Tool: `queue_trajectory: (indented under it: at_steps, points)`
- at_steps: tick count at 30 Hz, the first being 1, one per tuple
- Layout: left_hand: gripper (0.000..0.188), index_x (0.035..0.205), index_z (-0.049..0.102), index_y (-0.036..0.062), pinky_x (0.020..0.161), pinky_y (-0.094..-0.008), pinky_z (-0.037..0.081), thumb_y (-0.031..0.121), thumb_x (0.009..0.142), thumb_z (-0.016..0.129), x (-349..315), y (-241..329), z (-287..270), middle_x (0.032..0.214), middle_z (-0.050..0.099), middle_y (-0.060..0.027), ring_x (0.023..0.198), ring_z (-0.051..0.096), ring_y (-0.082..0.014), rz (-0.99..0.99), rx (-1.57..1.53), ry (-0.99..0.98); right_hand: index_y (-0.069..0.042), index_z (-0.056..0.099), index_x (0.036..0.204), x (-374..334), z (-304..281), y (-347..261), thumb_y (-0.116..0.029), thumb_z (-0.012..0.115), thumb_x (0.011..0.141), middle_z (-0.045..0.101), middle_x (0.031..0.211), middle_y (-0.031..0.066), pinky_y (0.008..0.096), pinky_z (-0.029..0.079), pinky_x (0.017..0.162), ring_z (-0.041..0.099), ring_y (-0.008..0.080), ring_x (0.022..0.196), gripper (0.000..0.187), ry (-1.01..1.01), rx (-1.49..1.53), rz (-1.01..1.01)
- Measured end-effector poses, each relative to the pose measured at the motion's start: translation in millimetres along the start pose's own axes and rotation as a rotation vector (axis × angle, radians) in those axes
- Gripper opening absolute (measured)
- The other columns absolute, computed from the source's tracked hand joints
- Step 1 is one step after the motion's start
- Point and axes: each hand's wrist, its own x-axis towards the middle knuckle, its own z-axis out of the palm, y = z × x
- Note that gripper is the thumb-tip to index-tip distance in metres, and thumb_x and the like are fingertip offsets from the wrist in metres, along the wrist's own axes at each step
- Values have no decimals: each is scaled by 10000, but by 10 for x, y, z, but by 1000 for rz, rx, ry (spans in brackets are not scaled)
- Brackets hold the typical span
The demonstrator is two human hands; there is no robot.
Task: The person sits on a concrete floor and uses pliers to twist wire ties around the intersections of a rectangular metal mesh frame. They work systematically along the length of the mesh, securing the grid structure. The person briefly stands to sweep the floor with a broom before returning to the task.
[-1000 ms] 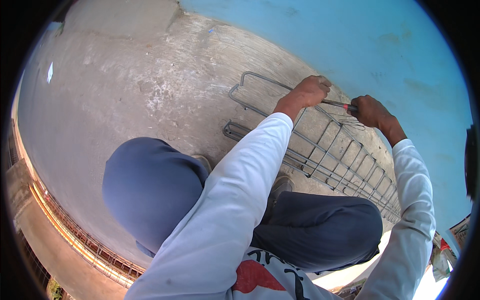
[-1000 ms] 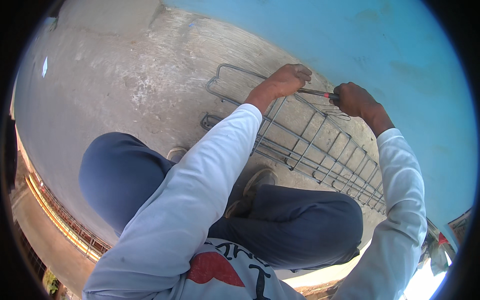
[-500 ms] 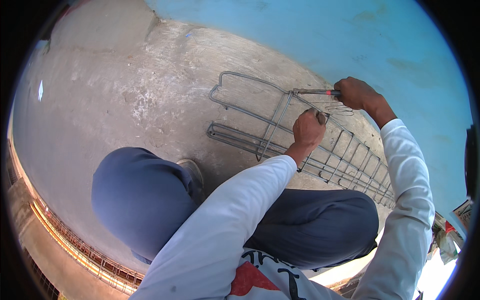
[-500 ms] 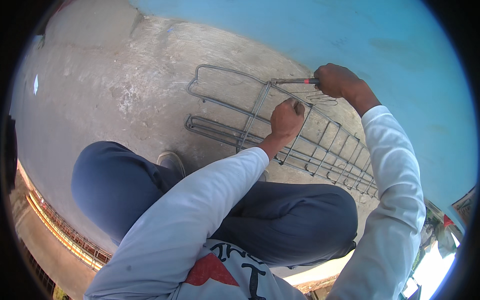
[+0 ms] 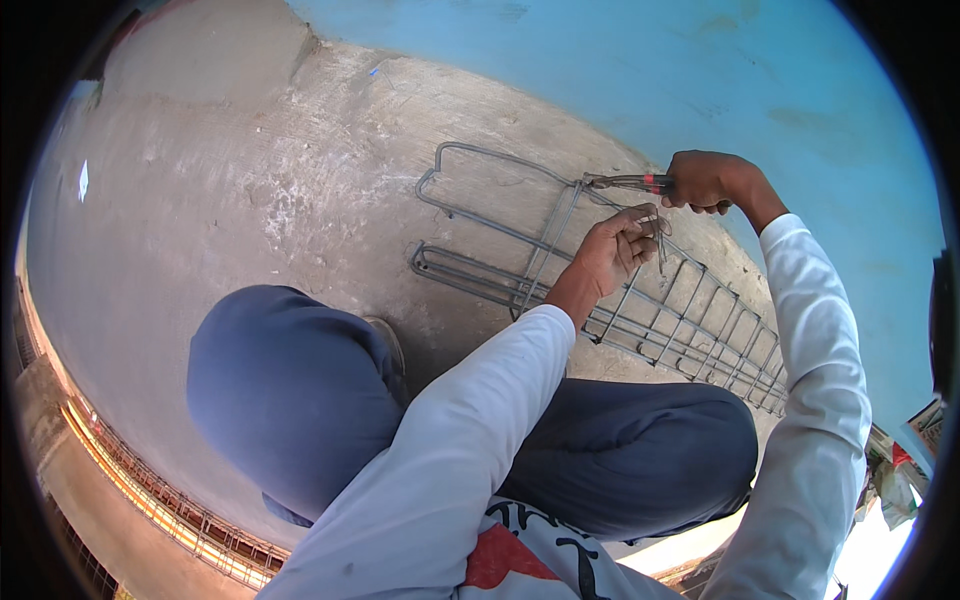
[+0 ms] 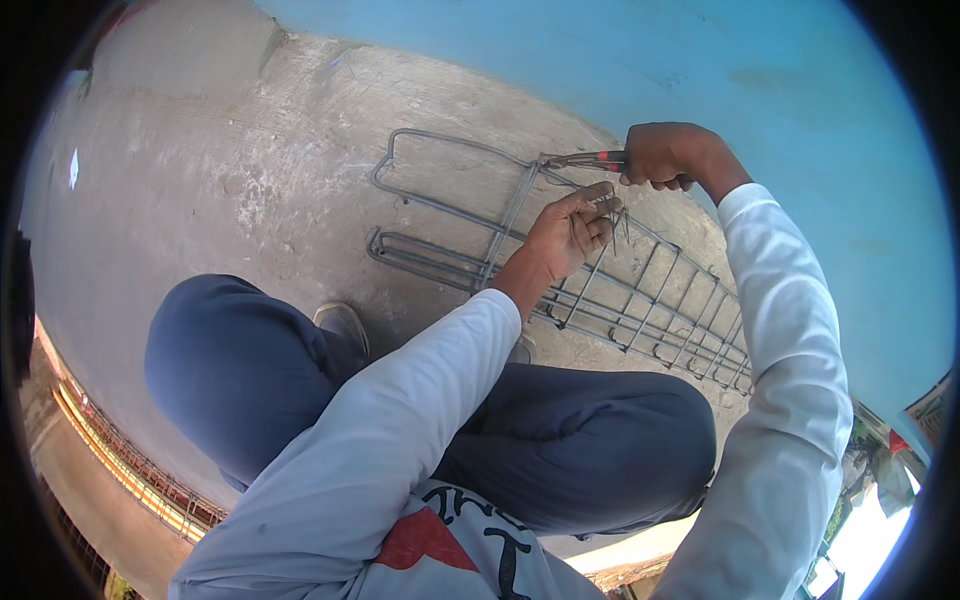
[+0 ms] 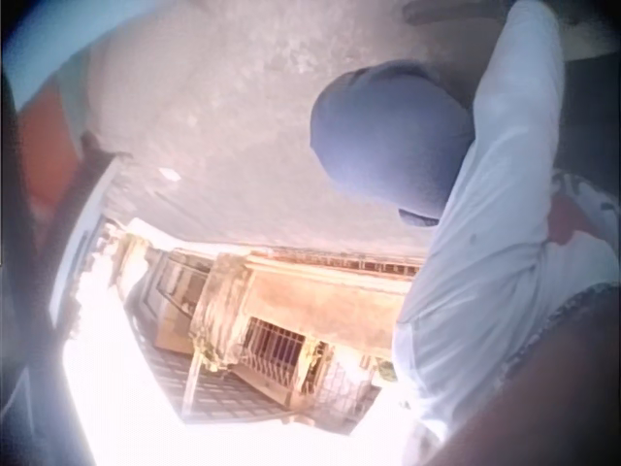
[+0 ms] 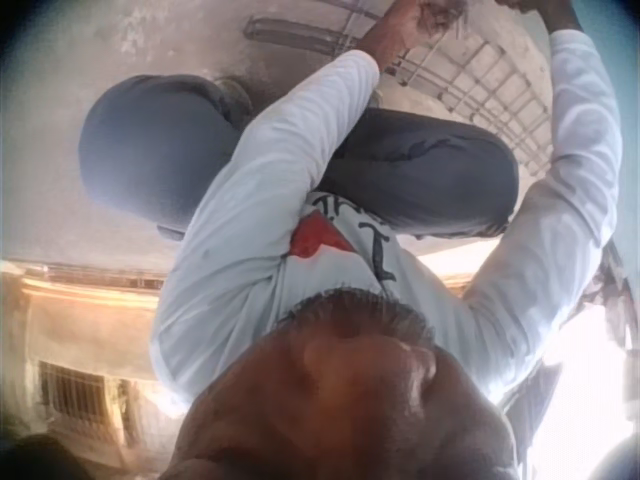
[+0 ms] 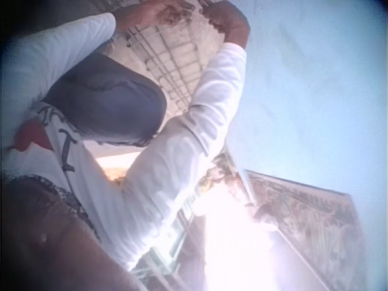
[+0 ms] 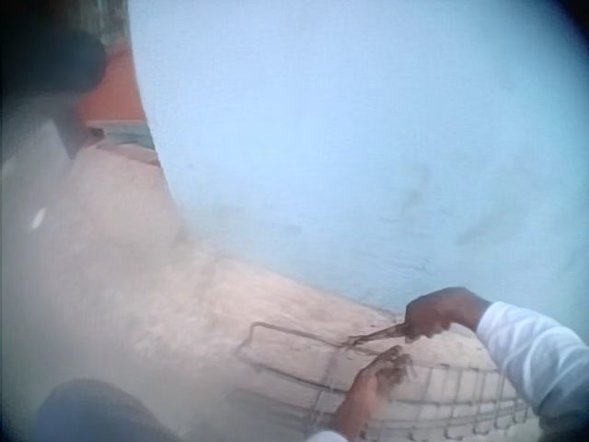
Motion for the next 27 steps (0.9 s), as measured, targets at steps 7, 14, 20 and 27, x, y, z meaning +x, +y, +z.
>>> queue_trajectory:
  at_steps: [7,14,20,27]
  points:
    - [358,1302,589,25,900,-362,542,79,949,566,27,-72,46,1103,714,-104,1074,668,-223,145,114,272,15,704,929,63,-73,11,-240,640,939,633,696,92,396,523,565,592,231,598,263,11,-81,11]
    - [494,1317,578,-21,752,-345,566,105,869,745,335,-286,97,943,735,-127,847,710,-229,123,1214,261,-16,724,1056,24,2,-3,-183,580,969,672,771,101,398,526,592,614,238,630,237,27,-78,-2]
    - [368,1191,651,-6,823,-351,540,87,850,751,690,-505,8,1075,724,-109,1025,687,-239,320,894,229,23,712,1006,-16,45,-10,-135,579,919,707,821,135,396,518,571,657,250,658,225,100,-132,-76]
    - [372,1267,564,135,995,-407,464,74,906,632,481,-199,159,1203,626,-39,1109,606,-209,84,94,88,64,680,906,-4,99,9,-97,551,891,683,766,147,400,515,544,639,255,599,207,77,-48,-48]
